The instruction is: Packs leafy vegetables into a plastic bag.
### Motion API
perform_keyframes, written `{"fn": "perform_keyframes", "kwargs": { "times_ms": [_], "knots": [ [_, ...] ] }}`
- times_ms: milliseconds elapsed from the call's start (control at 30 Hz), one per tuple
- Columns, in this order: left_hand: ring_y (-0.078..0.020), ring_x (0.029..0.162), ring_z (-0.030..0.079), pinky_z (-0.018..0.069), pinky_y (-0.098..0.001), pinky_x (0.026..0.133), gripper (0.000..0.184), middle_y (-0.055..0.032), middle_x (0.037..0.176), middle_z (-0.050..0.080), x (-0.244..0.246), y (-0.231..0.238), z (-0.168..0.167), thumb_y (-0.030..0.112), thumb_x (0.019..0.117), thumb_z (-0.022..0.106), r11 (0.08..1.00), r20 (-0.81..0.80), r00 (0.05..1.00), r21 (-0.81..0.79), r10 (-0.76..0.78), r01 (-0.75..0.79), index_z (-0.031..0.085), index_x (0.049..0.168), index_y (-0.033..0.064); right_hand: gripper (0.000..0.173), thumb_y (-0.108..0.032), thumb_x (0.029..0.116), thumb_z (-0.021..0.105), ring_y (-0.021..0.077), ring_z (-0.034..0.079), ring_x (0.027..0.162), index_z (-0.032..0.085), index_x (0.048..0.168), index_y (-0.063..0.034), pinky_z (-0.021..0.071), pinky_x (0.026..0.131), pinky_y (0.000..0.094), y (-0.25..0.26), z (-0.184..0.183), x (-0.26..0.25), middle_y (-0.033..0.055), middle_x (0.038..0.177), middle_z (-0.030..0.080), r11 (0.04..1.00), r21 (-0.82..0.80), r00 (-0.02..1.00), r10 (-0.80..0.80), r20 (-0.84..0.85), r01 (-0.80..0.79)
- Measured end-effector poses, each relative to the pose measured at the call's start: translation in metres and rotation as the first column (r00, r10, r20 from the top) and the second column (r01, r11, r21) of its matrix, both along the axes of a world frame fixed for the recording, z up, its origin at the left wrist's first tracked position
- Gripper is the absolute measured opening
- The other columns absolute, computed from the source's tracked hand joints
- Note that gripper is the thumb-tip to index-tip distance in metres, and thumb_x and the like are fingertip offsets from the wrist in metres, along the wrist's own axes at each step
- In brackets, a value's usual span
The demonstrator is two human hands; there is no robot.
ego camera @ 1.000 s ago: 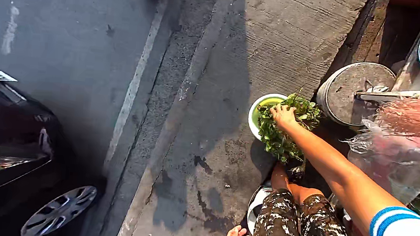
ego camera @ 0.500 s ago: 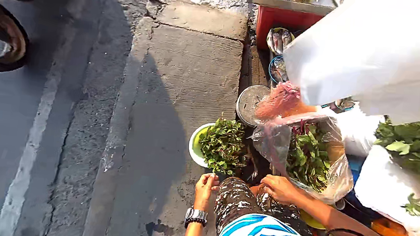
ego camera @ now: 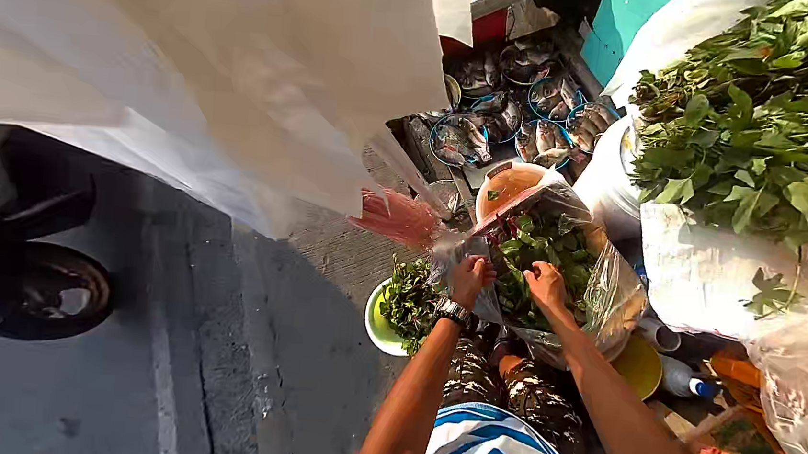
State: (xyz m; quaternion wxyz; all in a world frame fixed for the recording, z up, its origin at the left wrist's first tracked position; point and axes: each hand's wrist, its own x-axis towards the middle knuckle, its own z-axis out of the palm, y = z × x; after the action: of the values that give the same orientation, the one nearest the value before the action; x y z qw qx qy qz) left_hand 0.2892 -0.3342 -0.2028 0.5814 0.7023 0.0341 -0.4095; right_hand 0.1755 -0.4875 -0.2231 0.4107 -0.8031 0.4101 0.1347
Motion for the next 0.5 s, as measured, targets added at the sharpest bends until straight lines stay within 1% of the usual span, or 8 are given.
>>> {"fn": "perform_keyframes", "kwargs": {
  "times_ms": [67, 133, 200, 267, 300, 367, 433, 500],
  "knots": [
    [-0.0226, 0.084, 0.073, 0.0614, -0.0366, 0.077, 0.033, -0.0219, 0.107, 0.069, 0.001, -0.027, -0.010, 0.012, 0.1110, 0.039, 0.996, 0.022, 0.996, 0.015, 0.092, -0.092, 0.055, 0.131, -0.0099, 0.039, -0.022, 0.1042, 0.054, 0.0397, 0.056, 0.131, 0.061, 0.134, 0.0026, 0.0442, 0.109, 0.0555, -0.002, -0.012, 0.012, 0.0252, 0.137, 0.060, 0.999, 0.009, 0.997, 0.035, -0.073, -0.034],
    [-0.0191, 0.080, 0.072, 0.0609, -0.0348, 0.074, 0.032, -0.0185, 0.102, 0.070, 0.005, -0.045, -0.019, 0.015, 0.1108, 0.042, 0.986, 0.069, 0.983, -0.008, 0.169, -0.168, 0.057, 0.126, -0.0091, 0.034, -0.018, 0.1043, 0.052, 0.0388, 0.059, 0.127, 0.065, 0.128, 0.0028, 0.0463, 0.107, 0.0552, -0.006, -0.009, 0.010, 0.0241, 0.133, 0.063, 0.997, 0.000, 0.996, 0.077, -0.055, -0.077],
    [-0.0197, 0.088, 0.069, 0.0585, -0.0370, 0.080, 0.036, -0.0183, 0.108, 0.068, 0.007, -0.059, -0.026, 0.024, 0.1108, 0.045, 0.985, 0.127, 0.977, -0.001, 0.172, -0.174, 0.060, 0.126, -0.0063, 0.033, -0.017, 0.1042, 0.052, 0.0375, 0.062, 0.123, 0.067, 0.125, 0.0029, 0.0480, 0.105, 0.0536, -0.009, 0.003, -0.001, 0.0233, 0.130, 0.065, 0.992, -0.036, 0.993, 0.120, 0.001, -0.120],
    [-0.0212, 0.098, 0.065, 0.0532, -0.0401, 0.089, 0.043, -0.0182, 0.112, 0.068, 0.000, -0.070, -0.018, 0.034, 0.1100, 0.046, 0.992, 0.183, 0.976, 0.019, 0.118, -0.123, 0.063, 0.124, -0.0030, 0.031, -0.015, 0.1025, 0.054, 0.0387, 0.065, 0.118, 0.069, 0.120, 0.0052, 0.0503, 0.102, 0.0539, -0.009, 0.013, -0.017, 0.0247, 0.125, 0.067, 0.982, -0.089, 0.982, 0.173, 0.068, -0.167],
    [-0.0199, 0.096, 0.062, 0.0503, -0.0392, 0.089, 0.044, -0.0167, 0.109, 0.066, -0.004, -0.076, -0.010, 0.036, 0.1096, 0.047, 0.994, 0.194, 0.975, 0.014, 0.107, -0.112, 0.064, 0.121, -0.0026, 0.030, -0.014, 0.1017, 0.055, 0.0399, 0.066, 0.116, 0.070, 0.117, 0.0070, 0.0514, 0.100, 0.0545, -0.008, 0.018, -0.024, 0.0259, 0.122, 0.068, 0.974, -0.116, 0.974, 0.207, 0.097, -0.196],
    [-0.0169, 0.096, 0.062, 0.0508, -0.0363, 0.088, 0.043, -0.0145, 0.110, 0.067, -0.014, -0.082, -0.001, 0.035, 0.1099, 0.046, 0.993, 0.153, 0.981, -0.048, 0.116, -0.109, 0.064, 0.121, -0.0025, 0.031, -0.014, 0.1012, 0.055, 0.0409, 0.066, 0.115, 0.069, 0.115, 0.0093, 0.0523, 0.097, 0.0543, -0.005, 0.028, -0.034, 0.0273, 0.120, 0.068, 0.950, -0.137, 0.950, 0.295, 0.098, -0.281],
    [-0.0139, 0.088, 0.066, 0.0547, -0.0333, 0.082, 0.039, -0.0104, 0.101, 0.071, -0.024, -0.082, -0.002, 0.030, 0.1111, 0.043, 0.980, 0.115, 0.980, -0.135, 0.163, -0.147, 0.066, 0.115, -0.0011, 0.033, -0.016, 0.1012, 0.055, 0.0414, 0.066, 0.114, 0.068, 0.114, 0.0108, 0.0527, 0.097, 0.0541, -0.002, 0.031, -0.042, 0.0281, 0.120, 0.067, 0.928, -0.119, 0.924, 0.365, 0.111, -0.352],
    [-0.0153, 0.084, 0.068, 0.0570, -0.0341, 0.080, 0.039, -0.0099, 0.096, 0.072, -0.030, -0.075, 0.000, 0.025, 0.1127, 0.036, 0.965, 0.054, 0.977, -0.173, 0.208, -0.196, 0.065, 0.114, -0.0016, 0.034, -0.018, 0.1003, 0.058, 0.0411, 0.067, 0.112, 0.069, 0.115, 0.0103, 0.0525, 0.097, 0.0547, -0.003, 0.025, -0.051, 0.0280, 0.119, 0.068, 0.929, -0.059, 0.907, 0.370, 0.202, -0.366]
  ]
}}
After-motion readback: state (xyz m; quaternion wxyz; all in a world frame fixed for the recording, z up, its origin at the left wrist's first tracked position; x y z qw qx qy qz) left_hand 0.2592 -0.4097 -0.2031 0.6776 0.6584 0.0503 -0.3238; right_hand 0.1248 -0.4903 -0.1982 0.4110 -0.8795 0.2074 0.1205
